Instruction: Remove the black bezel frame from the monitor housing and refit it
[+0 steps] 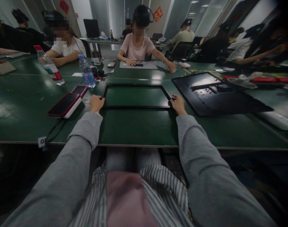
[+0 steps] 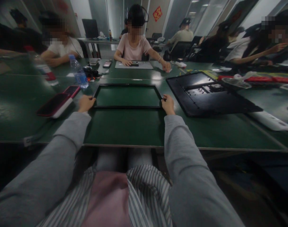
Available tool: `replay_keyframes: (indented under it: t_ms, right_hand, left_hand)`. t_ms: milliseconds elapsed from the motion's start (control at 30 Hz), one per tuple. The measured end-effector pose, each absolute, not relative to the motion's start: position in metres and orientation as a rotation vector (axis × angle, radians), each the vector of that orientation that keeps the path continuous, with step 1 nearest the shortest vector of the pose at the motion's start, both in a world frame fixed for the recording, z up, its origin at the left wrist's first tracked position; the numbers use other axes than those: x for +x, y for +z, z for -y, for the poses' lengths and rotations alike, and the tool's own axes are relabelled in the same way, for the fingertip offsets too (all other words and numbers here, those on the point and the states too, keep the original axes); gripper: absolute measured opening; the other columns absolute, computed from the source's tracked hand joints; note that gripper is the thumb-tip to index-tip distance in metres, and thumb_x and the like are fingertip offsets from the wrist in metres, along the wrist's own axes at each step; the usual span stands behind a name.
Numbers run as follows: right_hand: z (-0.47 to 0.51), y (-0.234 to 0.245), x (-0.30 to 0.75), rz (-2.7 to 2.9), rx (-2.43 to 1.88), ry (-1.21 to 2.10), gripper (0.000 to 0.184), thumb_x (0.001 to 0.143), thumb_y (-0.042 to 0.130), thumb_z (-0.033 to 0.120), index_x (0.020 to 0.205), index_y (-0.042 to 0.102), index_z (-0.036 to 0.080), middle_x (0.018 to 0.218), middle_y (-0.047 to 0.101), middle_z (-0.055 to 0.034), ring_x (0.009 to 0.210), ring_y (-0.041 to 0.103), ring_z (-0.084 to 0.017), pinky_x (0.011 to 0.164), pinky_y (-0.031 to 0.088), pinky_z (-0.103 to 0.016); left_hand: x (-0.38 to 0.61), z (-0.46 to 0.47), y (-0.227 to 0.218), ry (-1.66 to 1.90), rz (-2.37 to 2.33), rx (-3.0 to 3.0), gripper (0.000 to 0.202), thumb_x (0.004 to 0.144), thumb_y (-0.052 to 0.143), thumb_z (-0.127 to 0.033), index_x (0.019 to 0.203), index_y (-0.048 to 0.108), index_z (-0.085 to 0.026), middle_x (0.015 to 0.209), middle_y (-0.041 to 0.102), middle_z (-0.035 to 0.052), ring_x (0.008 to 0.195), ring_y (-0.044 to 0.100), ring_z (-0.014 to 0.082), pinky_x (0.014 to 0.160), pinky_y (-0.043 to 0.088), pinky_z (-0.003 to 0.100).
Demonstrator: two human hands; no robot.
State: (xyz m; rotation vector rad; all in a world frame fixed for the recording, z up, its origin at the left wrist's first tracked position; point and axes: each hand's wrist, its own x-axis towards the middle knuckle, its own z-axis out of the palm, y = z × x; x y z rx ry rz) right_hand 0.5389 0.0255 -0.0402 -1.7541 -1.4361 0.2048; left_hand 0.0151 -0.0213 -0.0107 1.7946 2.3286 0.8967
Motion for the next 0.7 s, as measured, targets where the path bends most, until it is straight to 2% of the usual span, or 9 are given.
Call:
replay_keyframes:
  t_ms: [100,233,300,400,600,700]
  right_hand:
    - [-0.024,-0.040,0.539,1.405,-1.738,0.163,0.044,0.083,0.057,0.017,0.125,0.069,0.015,0.111,0.075,-0.0145,0.112,0.070,-0.028,0.111,0.052,-0.049]
    - [-0.022,-0.039,0.541,1.362,-1.761,0.133,0.045,0.081,0.053,0.018,0.122,0.070,0.015,0.096,0.073,-0.0112,0.099,0.069,-0.028,0.106,0.054,-0.050]
    - [-0.021,-0.038,0.540,1.369,-1.769,0.138,0.047,0.080,0.053,0.018,0.123,0.070,0.013,0.097,0.073,-0.0121,0.098,0.069,-0.028,0.106,0.054,-0.051]
    - [-0.021,-0.036,0.537,1.398,-1.738,0.166,0.049,0.080,0.053,0.018,0.126,0.069,0.013,0.107,0.074,-0.0146,0.105,0.069,-0.028,0.108,0.054,-0.051]
    - [-0.022,-0.036,0.532,1.470,-1.661,0.205,0.051,0.079,0.059,0.024,0.128,0.067,0.014,0.116,0.074,-0.0174,0.115,0.069,-0.032,0.111,0.052,-0.055]
    - [-0.024,-0.037,0.534,1.471,-1.678,0.170,0.052,0.078,0.060,0.026,0.127,0.067,0.013,0.116,0.073,-0.0190,0.117,0.068,-0.035,0.113,0.050,-0.060]
  left_hand:
    - [0.015,0.018,-0.012,0.962,-2.278,1.825,0.023,0.094,0.065,-0.033,0.105,0.079,-0.019,0.109,0.072,0.0177,0.113,0.067,0.0365,0.100,0.053,0.050]
    - [0.016,0.012,-0.014,1.007,-2.192,1.882,0.045,0.093,0.067,-0.034,0.133,0.070,-0.014,0.131,0.068,0.0216,0.130,0.061,0.0387,0.113,0.046,0.054]
    - [0.018,0.010,-0.015,1.008,-2.133,1.929,0.055,0.094,0.068,-0.037,0.143,0.063,-0.013,0.141,0.064,0.0227,0.137,0.057,0.0388,0.120,0.041,0.054]
    - [0.020,0.008,-0.017,1.013,-2.016,1.999,0.061,0.096,0.066,-0.043,0.148,0.059,-0.012,0.149,0.061,0.0224,0.143,0.053,0.0373,0.124,0.035,0.052]
    - [0.025,0.011,-0.017,0.983,-1.926,2.052,0.071,0.095,0.066,-0.059,0.151,0.057,-0.016,0.159,0.053,0.0216,0.150,0.045,0.0374,0.124,0.034,0.055]
    - [0.026,0.015,-0.015,0.918,-1.867,2.135,0.073,0.091,0.070,-0.065,0.147,0.061,-0.018,0.157,0.056,0.0201,0.148,0.045,0.0369,0.122,0.035,0.056]
